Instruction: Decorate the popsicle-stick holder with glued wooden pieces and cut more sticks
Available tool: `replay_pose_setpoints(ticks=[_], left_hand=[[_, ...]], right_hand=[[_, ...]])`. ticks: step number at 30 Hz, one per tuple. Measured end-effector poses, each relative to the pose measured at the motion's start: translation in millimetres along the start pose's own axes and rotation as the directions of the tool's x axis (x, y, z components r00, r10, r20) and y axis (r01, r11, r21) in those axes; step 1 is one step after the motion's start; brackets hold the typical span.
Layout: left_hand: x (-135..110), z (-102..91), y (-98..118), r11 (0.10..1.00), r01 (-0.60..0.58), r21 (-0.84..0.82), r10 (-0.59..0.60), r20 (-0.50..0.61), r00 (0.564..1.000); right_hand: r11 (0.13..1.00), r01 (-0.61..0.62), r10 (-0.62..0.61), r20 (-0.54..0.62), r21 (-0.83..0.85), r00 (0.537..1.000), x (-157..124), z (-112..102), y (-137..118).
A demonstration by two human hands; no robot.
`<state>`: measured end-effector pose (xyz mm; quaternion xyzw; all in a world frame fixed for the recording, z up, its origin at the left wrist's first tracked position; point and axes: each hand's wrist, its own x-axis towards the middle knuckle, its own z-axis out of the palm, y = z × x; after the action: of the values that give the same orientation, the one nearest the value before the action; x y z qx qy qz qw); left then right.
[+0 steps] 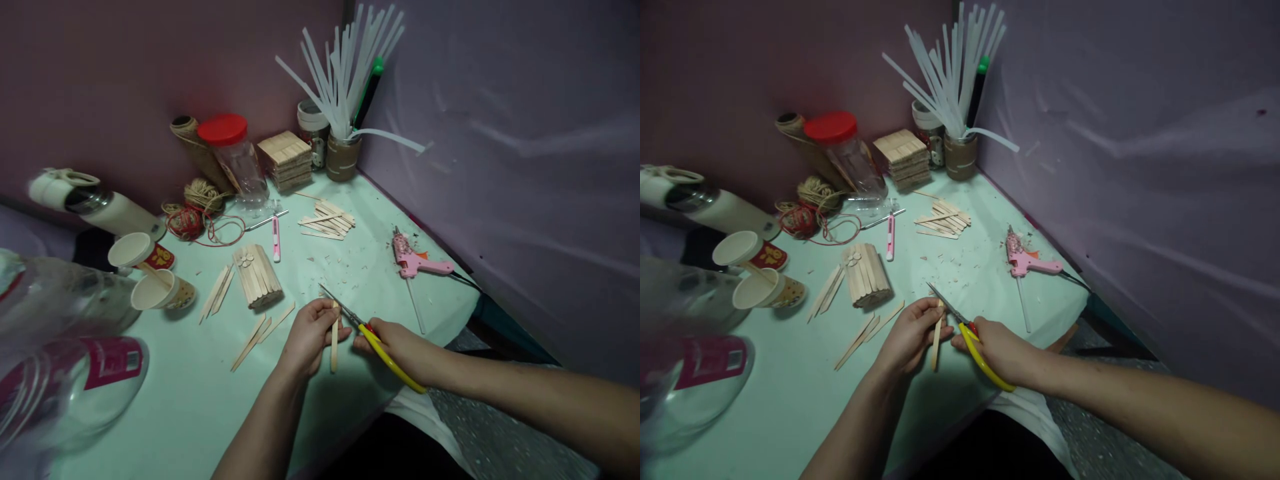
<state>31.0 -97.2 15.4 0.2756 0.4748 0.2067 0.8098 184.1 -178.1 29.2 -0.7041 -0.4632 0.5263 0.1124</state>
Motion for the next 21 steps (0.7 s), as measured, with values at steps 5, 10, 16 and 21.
replay_pose_setpoints(ticks=[5,10,16,21], left_hand=[[-1.9,2.1,3.1,1.0,0.004,0.01,-0.003,-0.011,1.0],[-2.6,2.8,5.6,0.994,-0.09,-0.064,0.086,-0.056,0.995],[1.0,-0.6,7.6,0.963,-0.222,-0.154,0.207,-0.109,0.972],[1.3,-1.3,10.4,0.948,-0.263,-0.178,0.239,-0.143,0.96]], right_hand=[[1.0,-0.001,0.001,0.003,0.002,1.0,-2.7,-5.4,0.2],[0.996,0.043,-0.037,-0.078,0.084,0.996,-5.8,-2.8,3.0],[0.935,0.088,-0.024,-0.185,0.343,0.982,-2.0,7.5,0.4],[0.912,0.092,0.039,-0.31,0.399,0.95,6.5,9.5,-1.4]])
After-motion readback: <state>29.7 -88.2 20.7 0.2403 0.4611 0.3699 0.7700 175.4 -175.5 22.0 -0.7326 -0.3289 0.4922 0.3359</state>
